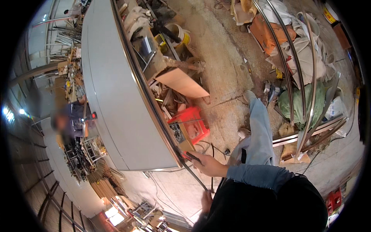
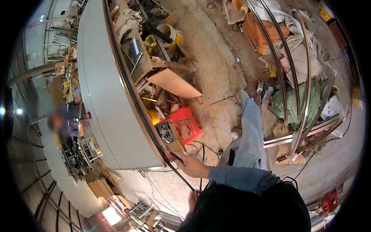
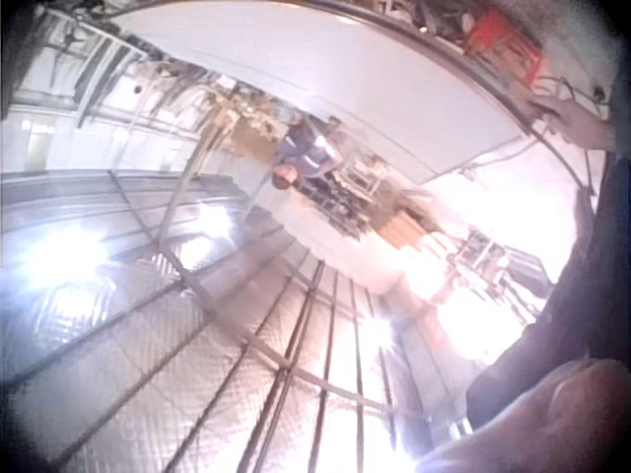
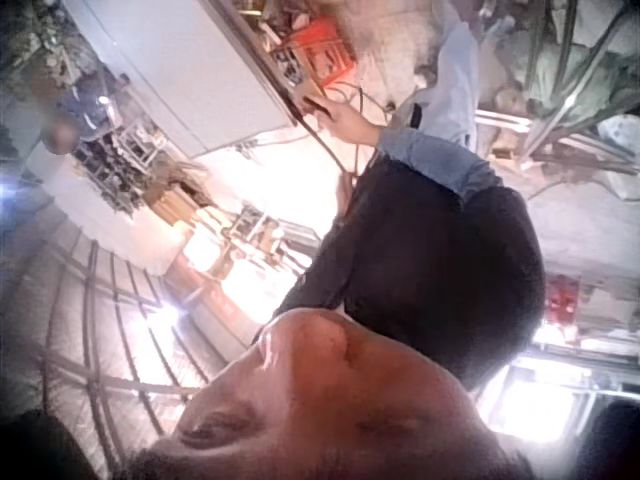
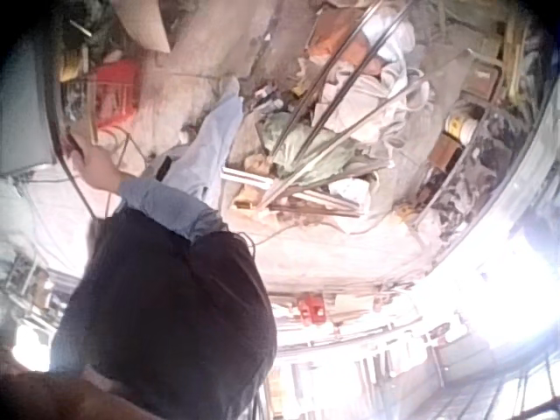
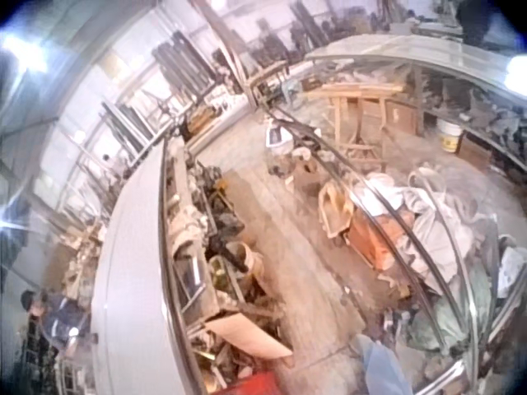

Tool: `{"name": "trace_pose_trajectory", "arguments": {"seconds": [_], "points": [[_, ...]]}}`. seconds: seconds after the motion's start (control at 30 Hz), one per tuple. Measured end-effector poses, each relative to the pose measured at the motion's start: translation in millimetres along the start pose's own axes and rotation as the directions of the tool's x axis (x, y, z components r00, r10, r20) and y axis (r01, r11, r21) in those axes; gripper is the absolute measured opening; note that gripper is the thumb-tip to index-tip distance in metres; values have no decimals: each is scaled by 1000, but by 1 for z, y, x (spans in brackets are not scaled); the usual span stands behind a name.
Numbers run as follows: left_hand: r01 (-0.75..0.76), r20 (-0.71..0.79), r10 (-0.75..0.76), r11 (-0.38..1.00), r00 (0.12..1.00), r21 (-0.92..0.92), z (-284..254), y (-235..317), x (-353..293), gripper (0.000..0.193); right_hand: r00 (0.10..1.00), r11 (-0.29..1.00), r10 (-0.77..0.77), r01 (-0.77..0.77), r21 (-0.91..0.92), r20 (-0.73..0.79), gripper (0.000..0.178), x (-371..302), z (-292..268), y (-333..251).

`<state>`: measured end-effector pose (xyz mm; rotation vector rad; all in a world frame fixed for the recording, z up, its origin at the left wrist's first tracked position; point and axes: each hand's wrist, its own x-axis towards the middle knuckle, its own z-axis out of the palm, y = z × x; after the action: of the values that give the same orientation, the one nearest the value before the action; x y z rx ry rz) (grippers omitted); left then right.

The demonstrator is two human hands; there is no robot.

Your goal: The person uses a cordless drill to fasten screws into a large white panel, then walks to retrieve a black cable. They strip the cable ends with a utility knife and insert the wires into a slot along the panel's edge.

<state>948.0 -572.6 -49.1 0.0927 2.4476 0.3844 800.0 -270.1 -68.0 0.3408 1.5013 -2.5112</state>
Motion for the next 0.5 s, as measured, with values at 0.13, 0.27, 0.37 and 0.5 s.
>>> {"name": "trace_pose_trajectory", "arguments": {"seconds": [0.13,0.27,0.37,0.5], "points": [[513,164,-497,856,852,-71,22,-69,-73,37,997,998,-63,62,-34,-34,54,1,1,-1],[495,132,-479,858,868,-139,17,-89,-76,34,988,995,-86,92,37,-128,53,8,11,11],[424,96,-413,884,906,-196,8,-112,-70,33,974,983,-141,158,89,-175,53,37,9,-6],[284,15,-294,909,956,-306,2,-134,-66,37,968,985,-153,165,44,-198,53,68,0,-17]]}}
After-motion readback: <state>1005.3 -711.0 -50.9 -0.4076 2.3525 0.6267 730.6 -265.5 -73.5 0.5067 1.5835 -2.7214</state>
